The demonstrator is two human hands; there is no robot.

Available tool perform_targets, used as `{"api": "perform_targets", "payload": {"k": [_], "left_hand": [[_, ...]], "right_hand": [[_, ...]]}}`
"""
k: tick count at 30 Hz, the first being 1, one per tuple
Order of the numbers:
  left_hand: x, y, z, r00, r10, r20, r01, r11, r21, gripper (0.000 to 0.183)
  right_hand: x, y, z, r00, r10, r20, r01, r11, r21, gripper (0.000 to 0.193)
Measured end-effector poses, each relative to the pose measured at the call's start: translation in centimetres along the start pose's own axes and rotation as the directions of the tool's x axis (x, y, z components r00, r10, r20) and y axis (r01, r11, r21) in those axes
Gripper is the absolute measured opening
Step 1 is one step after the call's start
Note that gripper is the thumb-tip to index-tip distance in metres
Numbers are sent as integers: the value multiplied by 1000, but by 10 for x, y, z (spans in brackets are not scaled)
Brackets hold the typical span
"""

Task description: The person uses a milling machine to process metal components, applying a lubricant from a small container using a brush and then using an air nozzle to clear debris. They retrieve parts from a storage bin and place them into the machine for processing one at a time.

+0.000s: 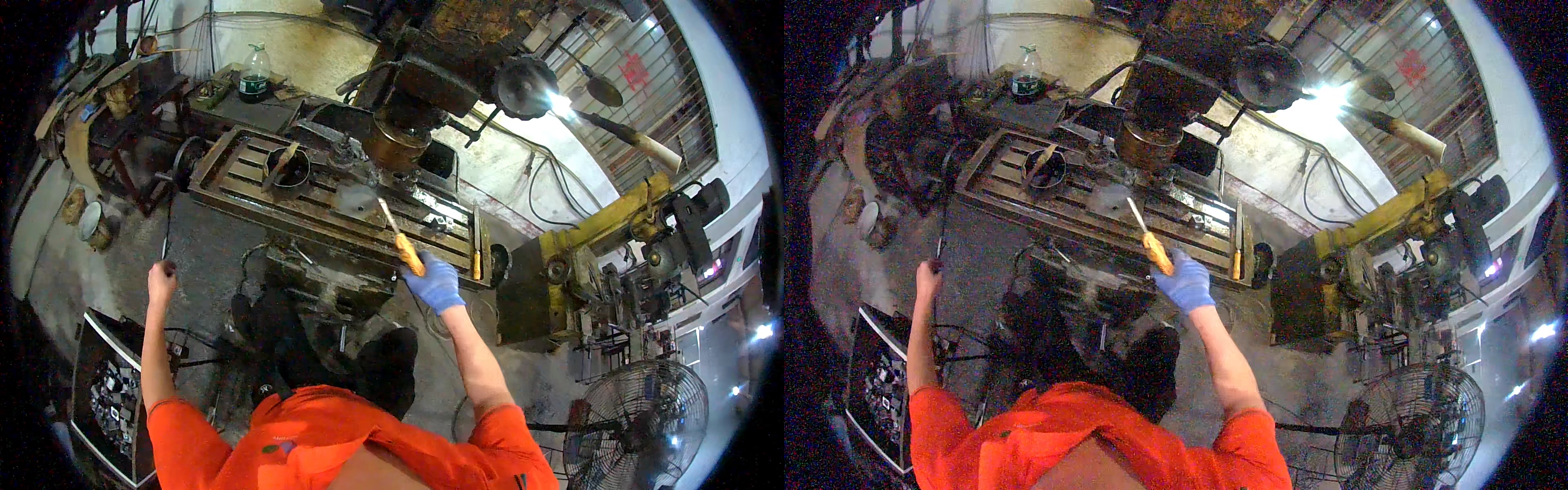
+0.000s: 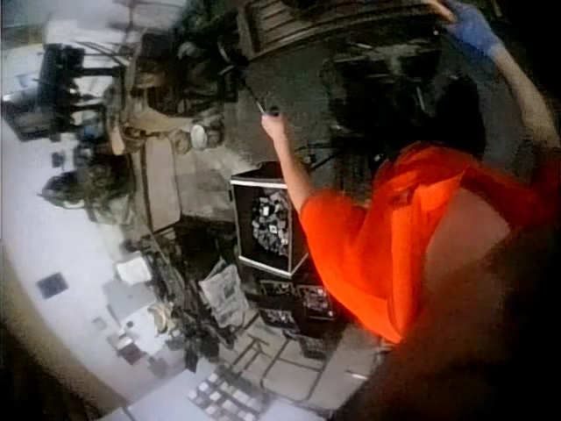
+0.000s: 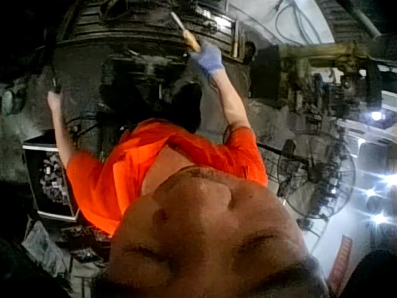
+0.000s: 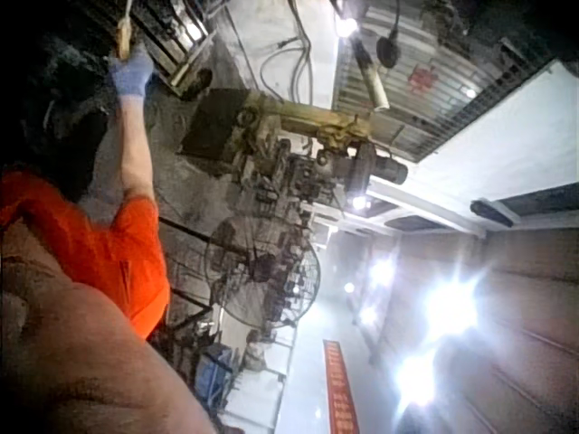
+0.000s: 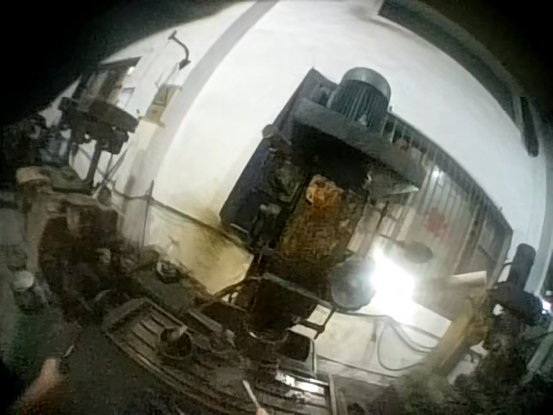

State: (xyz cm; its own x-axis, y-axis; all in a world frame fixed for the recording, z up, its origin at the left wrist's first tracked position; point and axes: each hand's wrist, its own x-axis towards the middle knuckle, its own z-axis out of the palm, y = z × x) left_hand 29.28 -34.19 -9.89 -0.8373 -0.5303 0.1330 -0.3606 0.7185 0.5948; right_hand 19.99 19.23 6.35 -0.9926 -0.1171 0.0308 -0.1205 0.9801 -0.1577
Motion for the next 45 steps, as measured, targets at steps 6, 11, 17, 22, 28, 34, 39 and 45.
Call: {"api": "perform_targets", "payload": {"k": [6, 11, 17, 22, 28, 34, 39, 45], "left_hand": [[-11, -11, -17, 990, 116, 75, -120, 992, 43, 21], [-14, -5, -37, 992, 122, 27, -123, 992, 32, 23], [-22, 14, -41, 981, 114, 159, -122, 992, 43, 23], [-30, 53, -6, 945, 178, 276, -135, 976, -171, 28], [-74, 132, 55, 781, 244, 576, 463, 394, -794, 32], [-92, 130, 51, 823, 131, 553, 489, 332, -806, 26], [-101, 97, 22, 871, 73, 486, 425, 382, -820, 18], [-128, 33, -115, 980, -86, 178, 180, 753, -633, 26]], "right_hand": [[77, -27, 9, 982, 111, 153, -68, 962, -264, 49], [117, -48, 6, 985, 115, 126, -84, 970, -229, 49], [92, -44, 12, 976, 128, 174, -105, 985, -137, 51], [8, -47, -8, 895, -155, 419, 152, 988, 41, 51], [-71, -81, 38, 750, -437, 496, 307, 895, 324, 36], [-64, -102, 57, 734, -452, 507, 327, 889, 320, 36], [-79, -119, 44, 643, -573, 508, 424, 819, 388, 38], [-83, -74, 28, 780, -474, 409, 251, 835, 490, 27]]}}
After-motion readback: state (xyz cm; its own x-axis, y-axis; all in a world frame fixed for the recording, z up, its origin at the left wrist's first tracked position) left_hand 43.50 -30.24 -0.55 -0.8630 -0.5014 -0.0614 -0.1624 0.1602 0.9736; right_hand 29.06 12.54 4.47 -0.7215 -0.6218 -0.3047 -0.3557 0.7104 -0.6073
